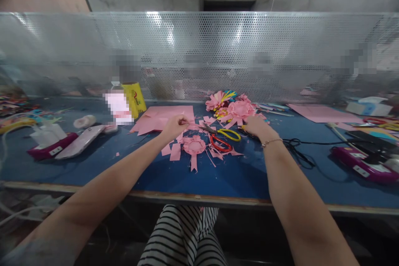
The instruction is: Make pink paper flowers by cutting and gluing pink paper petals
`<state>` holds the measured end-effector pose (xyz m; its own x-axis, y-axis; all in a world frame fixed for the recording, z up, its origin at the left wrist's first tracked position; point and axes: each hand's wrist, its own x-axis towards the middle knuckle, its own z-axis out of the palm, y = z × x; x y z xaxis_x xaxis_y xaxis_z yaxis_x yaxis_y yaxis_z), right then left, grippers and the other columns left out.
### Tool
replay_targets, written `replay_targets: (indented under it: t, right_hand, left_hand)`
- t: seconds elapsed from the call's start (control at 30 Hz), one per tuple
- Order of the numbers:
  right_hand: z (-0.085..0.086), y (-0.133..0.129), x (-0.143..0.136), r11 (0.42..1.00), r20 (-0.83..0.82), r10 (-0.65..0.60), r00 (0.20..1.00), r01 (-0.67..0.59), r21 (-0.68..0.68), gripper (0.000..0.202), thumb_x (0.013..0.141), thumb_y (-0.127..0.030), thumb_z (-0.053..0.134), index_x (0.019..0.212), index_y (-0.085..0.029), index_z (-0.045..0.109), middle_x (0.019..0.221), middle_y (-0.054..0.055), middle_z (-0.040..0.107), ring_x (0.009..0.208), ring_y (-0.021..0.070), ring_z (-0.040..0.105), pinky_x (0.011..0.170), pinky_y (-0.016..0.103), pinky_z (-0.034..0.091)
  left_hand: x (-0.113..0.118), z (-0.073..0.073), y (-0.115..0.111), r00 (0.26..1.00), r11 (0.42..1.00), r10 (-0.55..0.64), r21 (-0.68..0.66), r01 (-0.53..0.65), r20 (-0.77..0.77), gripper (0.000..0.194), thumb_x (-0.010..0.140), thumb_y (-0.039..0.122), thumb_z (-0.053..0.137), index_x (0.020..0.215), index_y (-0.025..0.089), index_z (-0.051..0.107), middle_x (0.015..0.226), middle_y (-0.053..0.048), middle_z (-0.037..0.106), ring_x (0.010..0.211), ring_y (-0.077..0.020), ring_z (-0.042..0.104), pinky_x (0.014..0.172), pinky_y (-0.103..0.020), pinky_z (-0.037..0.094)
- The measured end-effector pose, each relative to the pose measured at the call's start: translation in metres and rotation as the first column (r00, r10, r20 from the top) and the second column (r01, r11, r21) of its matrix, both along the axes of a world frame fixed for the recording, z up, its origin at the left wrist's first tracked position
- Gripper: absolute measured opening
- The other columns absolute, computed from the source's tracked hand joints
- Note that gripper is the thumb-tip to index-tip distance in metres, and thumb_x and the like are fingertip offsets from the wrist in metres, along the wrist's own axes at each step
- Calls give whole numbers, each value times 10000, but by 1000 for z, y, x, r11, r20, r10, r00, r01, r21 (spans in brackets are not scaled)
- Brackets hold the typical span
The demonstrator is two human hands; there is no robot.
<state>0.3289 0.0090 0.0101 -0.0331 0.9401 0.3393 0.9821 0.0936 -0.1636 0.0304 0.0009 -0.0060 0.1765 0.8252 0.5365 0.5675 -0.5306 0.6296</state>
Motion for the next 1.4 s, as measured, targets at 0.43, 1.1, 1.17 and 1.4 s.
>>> replay_targets:
  t: [0.43, 1.1, 1.17, 1.4]
  right_hand:
    - [-2, -30, -80, 917, 222, 161, 962, -62, -394, 375, 605, -282, 513, 927, -90, 537, 840, 123, 617, 639, 171, 563, 466, 226, 338]
    - [1, -26, -86, 981, 36, 195, 980, -196, 13, 316, 739, -440, 424, 761, -146, 536, 748, 98, 593, 685, 172, 527, 588, 244, 354]
    - [-2, -26, -90, 977, -52, 199, 979, -194, 82, 304, 721, -454, 456, 717, -152, 489, 693, 72, 553, 635, 149, 490, 569, 243, 347]
    - [-8, -37, -109, 840, -475, 533, 701, -506, 196, 276, 676, -426, 521, 686, -181, 395, 619, -26, 437, 555, 90, 404, 540, 231, 357]
  left_hand:
    - [-2, -1, 3, 996, 997, 72, 2, -72, 58, 41, 607, 189, 540, 617, 155, 520, 595, 2, 564, 597, -110, 528, 580, -225, 398]
    - [-2, 6, 2, 770, 937, -114, -191, 294, 628, 176, 556, 264, 603, 540, 135, 485, 476, 45, 443, 462, -48, 422, 503, -200, 384]
    - [-3, 6, 1, 782, 935, -146, -174, 309, 605, 158, 563, 257, 600, 551, 136, 498, 468, 51, 430, 452, -45, 411, 500, -200, 378]
    - [1, 5, -12, 958, 965, -216, -111, 239, 188, 140, 591, 274, 587, 616, 139, 562, 507, 35, 482, 477, -59, 427, 462, -188, 330]
